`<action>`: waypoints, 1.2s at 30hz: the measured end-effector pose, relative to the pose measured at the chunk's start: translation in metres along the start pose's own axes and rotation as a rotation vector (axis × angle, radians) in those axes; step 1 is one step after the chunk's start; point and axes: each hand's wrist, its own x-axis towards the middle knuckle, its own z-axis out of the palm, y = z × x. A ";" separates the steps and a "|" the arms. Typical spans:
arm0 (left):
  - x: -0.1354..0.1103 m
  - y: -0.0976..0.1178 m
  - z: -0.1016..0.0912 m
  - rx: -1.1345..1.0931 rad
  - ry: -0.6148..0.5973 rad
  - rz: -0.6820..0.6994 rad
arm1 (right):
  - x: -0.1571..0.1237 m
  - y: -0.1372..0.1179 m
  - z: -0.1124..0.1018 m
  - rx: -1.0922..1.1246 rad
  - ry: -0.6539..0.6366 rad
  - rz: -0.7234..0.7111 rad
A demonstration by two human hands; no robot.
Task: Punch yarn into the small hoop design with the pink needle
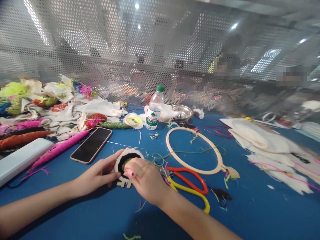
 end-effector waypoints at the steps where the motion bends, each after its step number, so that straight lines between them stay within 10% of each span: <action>1: 0.000 0.000 0.000 0.000 0.000 0.000 | 0.000 0.000 0.001 -0.018 -0.015 -0.014; 17: 0.007 0.004 0.000 -0.147 0.002 -0.078 | 0.003 -0.005 0.003 0.454 0.103 0.526; 36: 0.009 -0.001 -0.004 -0.186 -0.042 -0.075 | 0.000 -0.005 -0.001 0.135 0.092 0.256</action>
